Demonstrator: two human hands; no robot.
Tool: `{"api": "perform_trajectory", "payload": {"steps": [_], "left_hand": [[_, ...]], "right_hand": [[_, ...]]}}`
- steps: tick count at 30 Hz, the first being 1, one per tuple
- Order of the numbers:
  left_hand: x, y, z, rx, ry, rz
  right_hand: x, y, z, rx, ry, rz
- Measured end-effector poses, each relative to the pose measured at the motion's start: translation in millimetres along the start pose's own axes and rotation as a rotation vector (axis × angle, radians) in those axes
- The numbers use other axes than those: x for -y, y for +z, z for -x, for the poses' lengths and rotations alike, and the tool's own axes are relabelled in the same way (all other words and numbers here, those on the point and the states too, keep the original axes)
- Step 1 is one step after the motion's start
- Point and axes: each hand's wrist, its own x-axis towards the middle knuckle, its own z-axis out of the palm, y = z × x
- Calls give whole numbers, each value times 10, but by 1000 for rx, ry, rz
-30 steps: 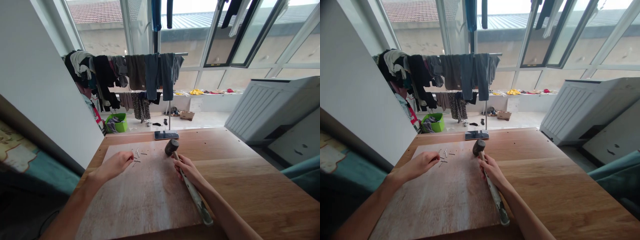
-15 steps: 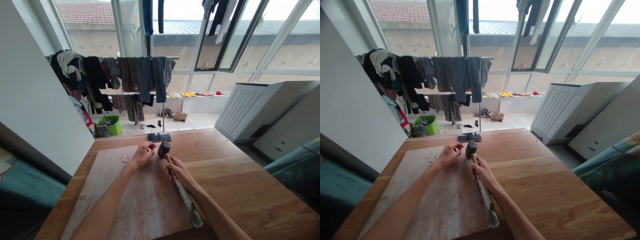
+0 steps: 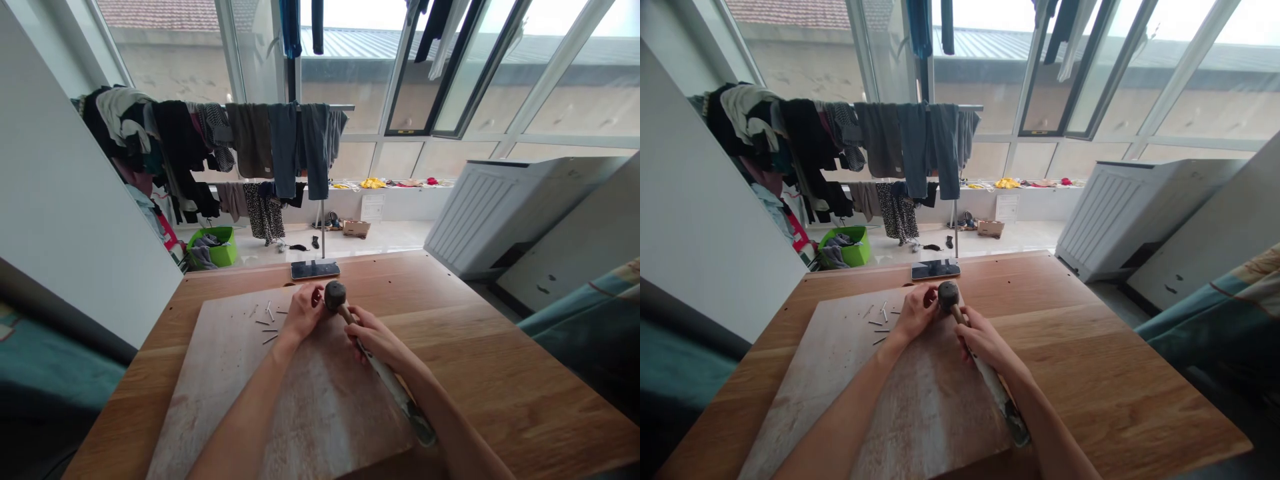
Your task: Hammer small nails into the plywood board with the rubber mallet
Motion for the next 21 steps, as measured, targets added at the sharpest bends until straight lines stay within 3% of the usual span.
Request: {"api": "perform_trajectory", "payload": {"steps": [3, 6, 11, 15, 21], "left_hand": [[-143, 260, -7, -31, 39, 39], [-205, 401, -18, -66, 31, 57], [-193, 384, -25, -19, -39, 89], [-195, 361, -15, 35, -13, 88], [-202, 381, 7, 32, -5, 59]], "right_hand": [[60, -176, 2, -48, -62, 1], [60, -252, -42, -115, -111, -17], [-50, -194, -136, -210, -107, -24], [-108, -142, -164, -249, -85, -19], [-91, -241, -91, -160, -111, -55]]}}
